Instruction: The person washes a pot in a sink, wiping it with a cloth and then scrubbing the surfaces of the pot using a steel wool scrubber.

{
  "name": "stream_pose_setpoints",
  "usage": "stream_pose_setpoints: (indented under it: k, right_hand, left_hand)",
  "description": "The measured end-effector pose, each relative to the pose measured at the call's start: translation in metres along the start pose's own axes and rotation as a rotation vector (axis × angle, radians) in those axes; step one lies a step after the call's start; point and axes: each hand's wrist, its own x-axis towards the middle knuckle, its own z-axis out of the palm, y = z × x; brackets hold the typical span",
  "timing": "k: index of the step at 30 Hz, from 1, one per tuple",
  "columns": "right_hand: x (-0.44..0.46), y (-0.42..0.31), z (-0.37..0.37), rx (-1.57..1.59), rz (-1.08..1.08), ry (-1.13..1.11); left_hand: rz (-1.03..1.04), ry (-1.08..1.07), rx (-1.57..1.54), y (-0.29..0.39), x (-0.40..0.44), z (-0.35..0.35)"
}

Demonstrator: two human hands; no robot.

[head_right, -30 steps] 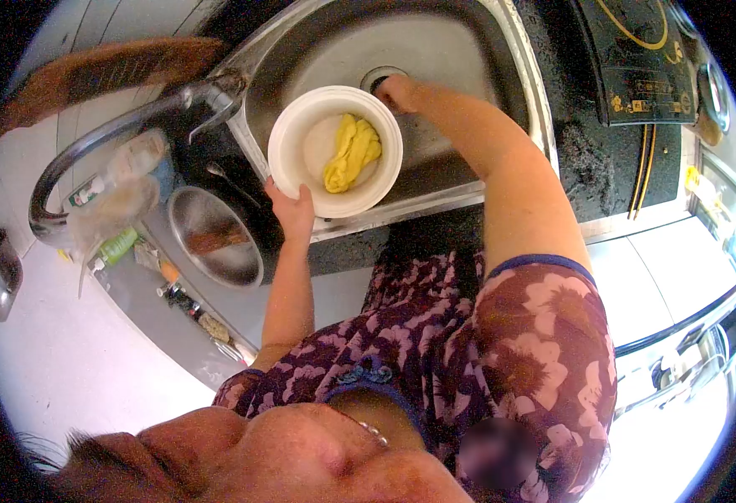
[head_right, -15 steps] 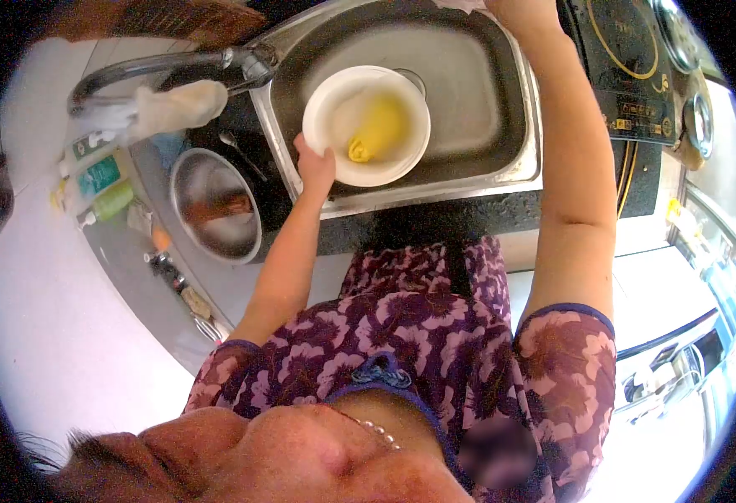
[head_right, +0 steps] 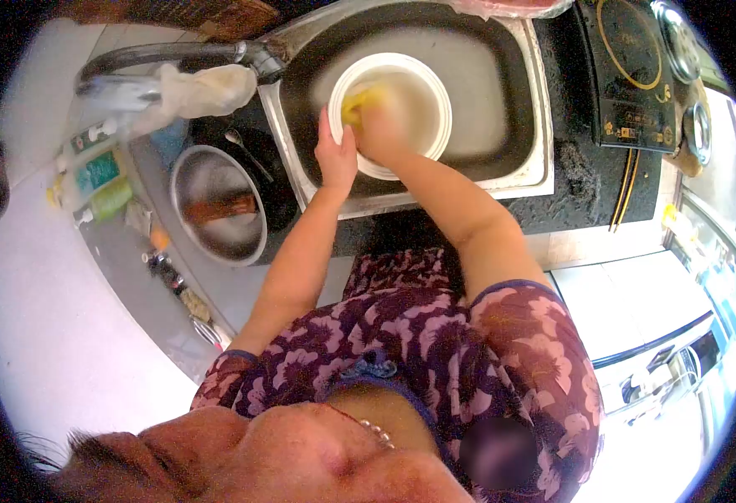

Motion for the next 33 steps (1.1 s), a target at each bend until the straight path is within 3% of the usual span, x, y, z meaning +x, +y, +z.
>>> stream_pose_setpoints:
  k: [1,2,5,7,9,11,13,16,20,24,27,28,30,32,33]
  right_hand:
    - [0.001,-0.005,-0.002,0.004,-0.102,-0.036]
    - [-0.002,-0.007,-0.007,0.116,-0.066,-0.113]
    - [-0.029,0.014,-0.034,0.026,-0.314,-0.382]
    - [-0.044,0.041,-0.076,-0.268,-0.278,-0.471]
    - [-0.010,0.086,-0.096,-0.564,-0.323,-0.362]
    - [0.024,0.084,-0.135,-0.863,-0.602,-0.232]
    - [0.050,0.076,-0.150,-0.662,-0.758,-0.139]
    - [0.043,0.069,-0.143,-0.419,-0.493,-0.104]
    - [-0.032,0.104,-0.099,-0.036,0.026,-0.082]
    - [-0.061,0.090,-0.077,0.464,0.449,-0.008]
    - [-0.050,0.097,-0.062,0.646,0.421,0.143]
    - [-0.051,0.093,-0.062,0.597,0.411,0.151]
    - [-0.049,0.068,-0.083,0.498,0.386,0.167]
    - [-0.054,0.014,-0.111,0.408,0.241,0.192]
    - [-0.054,-0.003,-0.124,0.360,0.165,0.205]
  left_hand:
    - [0.006,0.017,0.007,-0.003,0.004,0.000]
    - [0.007,0.034,0.015,-0.007,0.004,0.000]
    - [0.005,0.026,0.111,-0.008,0.004,-0.006]
    - [0.022,0.012,0.142,-0.011,0.007,-0.011]
    - [0.056,0.010,0.122,-0.022,0.015,-0.014]
    - [0.013,-0.031,0.127,-0.022,0.021,-0.018]
    - [-0.026,-0.052,0.086,-0.032,0.028,-0.015]
    - [0.041,0.007,0.079,-0.037,0.028,-0.013]
    - [0.039,0.061,0.119,-0.066,0.031,-0.016]
    - [-0.230,0.020,0.359,-0.063,0.017,-0.015]
    - [0.304,0.070,1.042,-0.049,-0.006,0.005]
    - [0.357,-0.126,0.947,-0.035,-0.017,0.010]
    - [0.337,-0.434,0.697,-0.009,-0.030,0.023]
    - [0.196,-0.660,0.388,0.005,-0.037,0.032]
    - [0.044,-0.660,0.350,0.005,-0.035,0.033]
